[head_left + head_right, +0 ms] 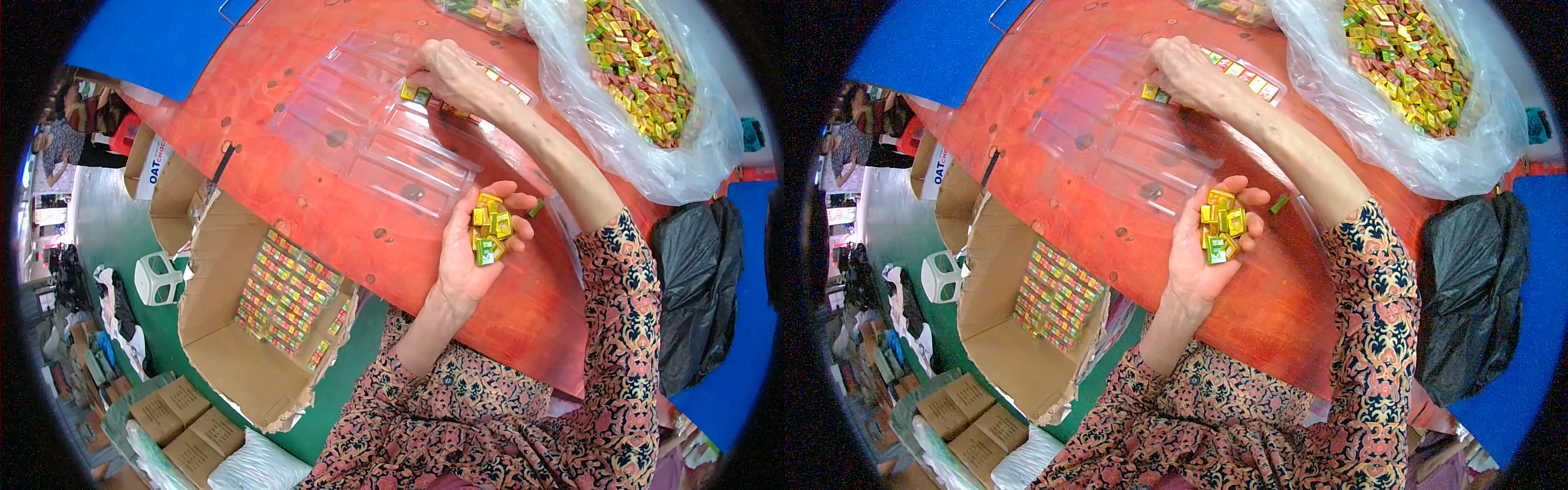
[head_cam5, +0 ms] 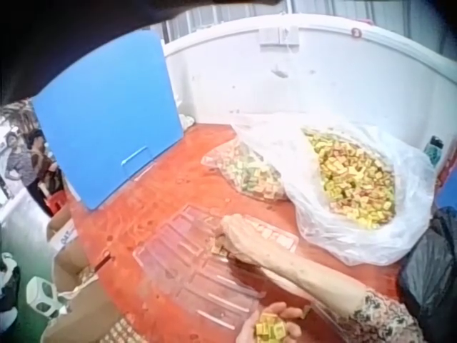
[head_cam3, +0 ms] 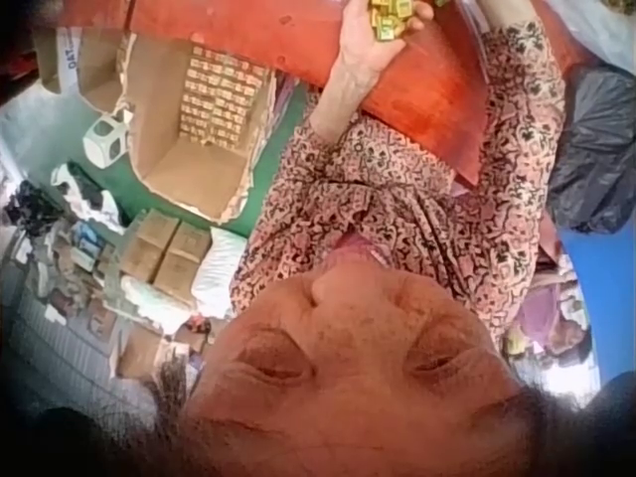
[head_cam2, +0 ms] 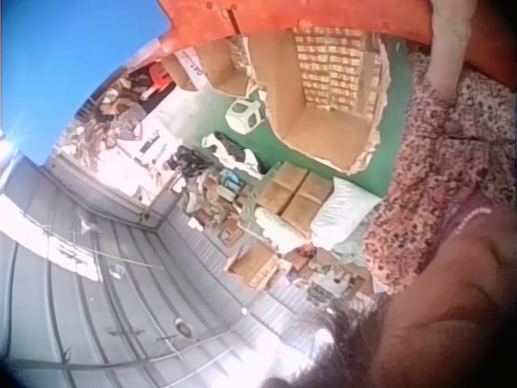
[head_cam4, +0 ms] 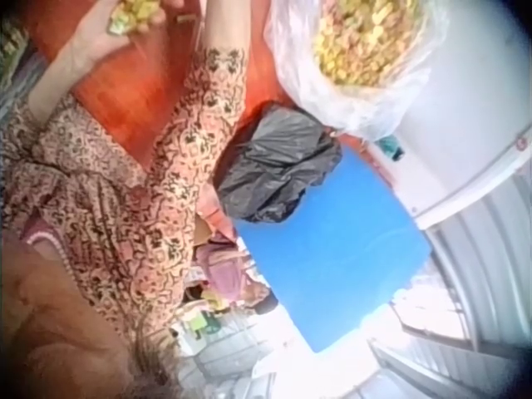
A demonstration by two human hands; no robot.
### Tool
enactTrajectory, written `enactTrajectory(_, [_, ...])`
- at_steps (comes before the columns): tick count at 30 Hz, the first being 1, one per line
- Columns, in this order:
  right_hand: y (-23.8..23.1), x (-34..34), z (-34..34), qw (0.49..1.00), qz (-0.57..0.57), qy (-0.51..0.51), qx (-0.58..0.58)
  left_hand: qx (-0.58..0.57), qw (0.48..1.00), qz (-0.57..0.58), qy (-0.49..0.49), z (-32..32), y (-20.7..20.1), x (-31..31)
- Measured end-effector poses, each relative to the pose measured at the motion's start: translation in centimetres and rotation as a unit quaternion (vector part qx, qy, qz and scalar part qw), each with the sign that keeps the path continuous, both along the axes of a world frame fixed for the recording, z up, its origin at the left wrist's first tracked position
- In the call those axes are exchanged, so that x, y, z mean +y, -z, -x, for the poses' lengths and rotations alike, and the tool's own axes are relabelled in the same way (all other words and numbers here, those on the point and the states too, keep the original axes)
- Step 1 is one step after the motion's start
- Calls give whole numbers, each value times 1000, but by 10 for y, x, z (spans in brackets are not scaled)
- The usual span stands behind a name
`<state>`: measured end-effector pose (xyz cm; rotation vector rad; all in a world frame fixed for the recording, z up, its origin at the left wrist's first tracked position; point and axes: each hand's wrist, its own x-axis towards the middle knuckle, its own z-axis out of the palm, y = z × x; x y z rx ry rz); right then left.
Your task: Packing small colorful square-shaped wrapped items into plastic divider trays at a workbench.
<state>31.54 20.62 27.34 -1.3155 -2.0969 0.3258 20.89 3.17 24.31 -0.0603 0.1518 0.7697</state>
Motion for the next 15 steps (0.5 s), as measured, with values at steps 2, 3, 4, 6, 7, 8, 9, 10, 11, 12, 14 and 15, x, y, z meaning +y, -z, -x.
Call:
enactTrajectory(2, [1,1,1,999,34,6,19,4,1000,-3,-1,1,0,0])
enactTrajectory(3, [2,0,2,999,35,5,19,8,1000,-6,-2,1,0,0])
enactTrajectory(4, [3,0,1,999,24,6,23,7,1000,-5,-2,1,0,0])
enactTrajectory(6, [7,0,0,1000,13,7,27,7,1000,-5,0,-1,-1,0])
enactTrajectory(7, [10,0,0,999,-26,1,29,7,1000,-4,0,0,0,0])
enactTrajectory(8, [14,1,-1,997,-65,-4,31,3,1000,-6,5,0,1,0])
enactTrajectory(9, [16,2,-2,997,-65,-4,31,-2,1000,-8,10,0,2,0])
enactTrajectory(10, [15,0,1,998,-52,4,21,-1,1000,-7,9,1,3,0])
enactTrajectory(11, [14,-1,3,999,-39,11,11,0,1000,-9,8,2,4,0])
enactTrajectory(12, [13,-2,5,999,-39,10,11,1,1000,-10,6,2,4,1])
enactTrajectory(14, [11,-3,6,1000,-24,17,12,1,1000,-11,7,2,4,1])
enactTrajectory(15, [10,-4,7,1000,-24,16,13,1,1000,-11,8,2,4,1])
